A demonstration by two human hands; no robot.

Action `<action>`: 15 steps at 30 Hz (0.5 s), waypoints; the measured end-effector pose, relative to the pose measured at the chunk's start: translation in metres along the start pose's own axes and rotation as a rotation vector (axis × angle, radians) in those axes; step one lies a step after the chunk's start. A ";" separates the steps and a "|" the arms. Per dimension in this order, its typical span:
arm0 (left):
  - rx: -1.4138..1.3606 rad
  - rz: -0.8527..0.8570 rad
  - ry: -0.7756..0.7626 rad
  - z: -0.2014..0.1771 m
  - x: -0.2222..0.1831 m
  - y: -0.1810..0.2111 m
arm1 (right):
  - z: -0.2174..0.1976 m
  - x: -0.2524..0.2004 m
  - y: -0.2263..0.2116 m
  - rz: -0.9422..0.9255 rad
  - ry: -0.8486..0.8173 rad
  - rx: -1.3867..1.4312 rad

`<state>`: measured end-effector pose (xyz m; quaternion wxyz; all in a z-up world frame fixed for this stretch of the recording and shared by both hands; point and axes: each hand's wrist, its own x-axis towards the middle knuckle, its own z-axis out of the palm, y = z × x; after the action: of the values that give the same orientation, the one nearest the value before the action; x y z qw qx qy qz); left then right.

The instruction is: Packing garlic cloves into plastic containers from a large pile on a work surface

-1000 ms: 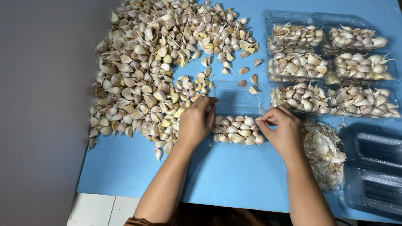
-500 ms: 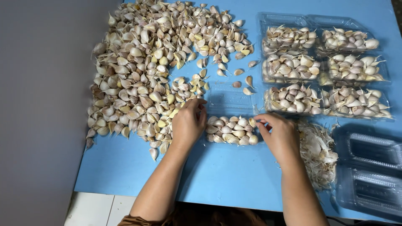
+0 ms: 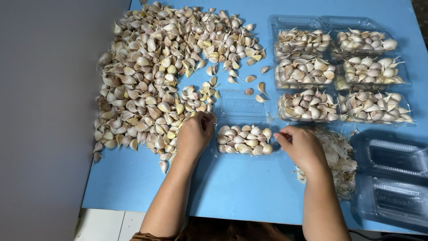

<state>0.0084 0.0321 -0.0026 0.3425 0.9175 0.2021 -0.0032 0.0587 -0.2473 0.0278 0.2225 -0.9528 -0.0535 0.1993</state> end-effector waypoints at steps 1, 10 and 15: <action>0.000 0.000 0.001 0.001 0.002 -0.002 | 0.002 0.001 -0.002 -0.001 0.001 0.000; -0.090 0.075 -0.227 0.008 0.003 -0.011 | 0.022 0.021 0.002 0.068 -0.194 0.397; -0.381 -0.060 -0.471 -0.004 0.000 -0.005 | 0.058 0.045 0.033 0.010 -0.160 0.631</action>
<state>0.0060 0.0375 -0.0027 0.5457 0.8043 0.1414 -0.1879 0.0769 -0.2445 -0.0502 0.5009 -0.8185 -0.0019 0.2812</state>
